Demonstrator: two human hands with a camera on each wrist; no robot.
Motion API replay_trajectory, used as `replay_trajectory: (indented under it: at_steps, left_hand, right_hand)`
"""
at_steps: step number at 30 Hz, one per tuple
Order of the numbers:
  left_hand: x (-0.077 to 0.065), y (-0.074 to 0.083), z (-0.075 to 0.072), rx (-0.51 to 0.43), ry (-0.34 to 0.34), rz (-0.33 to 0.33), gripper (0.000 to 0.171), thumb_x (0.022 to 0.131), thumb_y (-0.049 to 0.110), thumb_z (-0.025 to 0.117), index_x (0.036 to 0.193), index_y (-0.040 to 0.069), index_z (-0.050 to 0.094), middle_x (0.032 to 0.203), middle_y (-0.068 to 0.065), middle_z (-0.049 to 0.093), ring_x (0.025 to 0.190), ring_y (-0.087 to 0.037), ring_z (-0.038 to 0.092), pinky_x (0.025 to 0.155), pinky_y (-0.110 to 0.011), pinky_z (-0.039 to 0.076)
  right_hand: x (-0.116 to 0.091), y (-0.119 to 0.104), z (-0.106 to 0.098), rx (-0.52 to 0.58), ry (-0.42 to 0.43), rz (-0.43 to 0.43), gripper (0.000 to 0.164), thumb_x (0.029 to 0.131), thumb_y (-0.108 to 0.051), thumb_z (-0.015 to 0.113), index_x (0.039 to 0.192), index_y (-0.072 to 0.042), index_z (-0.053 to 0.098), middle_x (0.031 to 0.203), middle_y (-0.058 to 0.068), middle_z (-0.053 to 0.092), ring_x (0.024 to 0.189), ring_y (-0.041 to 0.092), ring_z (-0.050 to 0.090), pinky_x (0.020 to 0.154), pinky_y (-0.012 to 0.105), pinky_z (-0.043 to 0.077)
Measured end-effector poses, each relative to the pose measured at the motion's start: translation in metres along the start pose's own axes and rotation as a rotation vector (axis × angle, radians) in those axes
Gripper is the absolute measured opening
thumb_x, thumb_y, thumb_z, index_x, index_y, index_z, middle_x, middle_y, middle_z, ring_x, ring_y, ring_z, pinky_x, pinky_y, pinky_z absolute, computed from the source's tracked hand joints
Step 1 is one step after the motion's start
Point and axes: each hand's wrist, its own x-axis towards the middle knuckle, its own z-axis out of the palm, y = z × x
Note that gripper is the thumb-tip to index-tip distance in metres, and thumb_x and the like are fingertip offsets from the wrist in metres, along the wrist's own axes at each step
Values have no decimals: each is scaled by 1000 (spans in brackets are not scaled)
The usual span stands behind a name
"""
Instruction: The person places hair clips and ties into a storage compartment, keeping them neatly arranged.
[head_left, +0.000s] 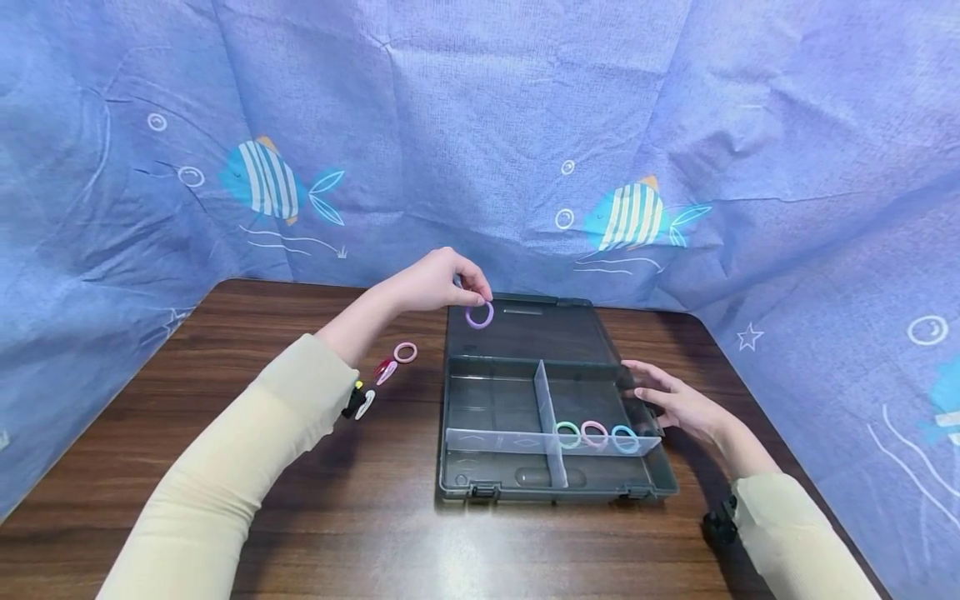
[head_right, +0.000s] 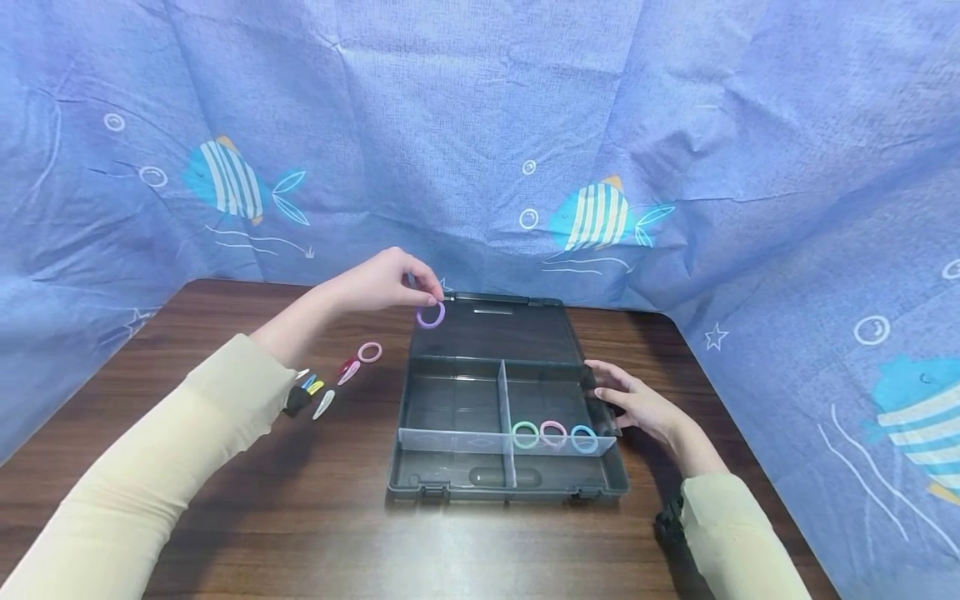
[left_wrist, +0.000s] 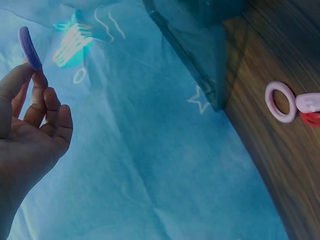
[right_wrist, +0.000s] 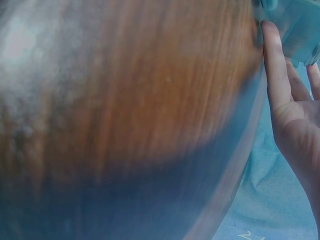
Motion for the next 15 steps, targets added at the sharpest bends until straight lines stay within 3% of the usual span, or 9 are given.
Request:
replay_trajectory:
  at_steps: [15]
  left_hand:
    - [30,25,31,-85,-65,75,8,87,15,68,91,12,73,82,4,69,78,-9,58,74,-24,46]
  right_hand:
    - [0,1,0,1,-6,-3,60,100,-22,47,151,-18,16,152,19,18,117,6,48,82,53,50]
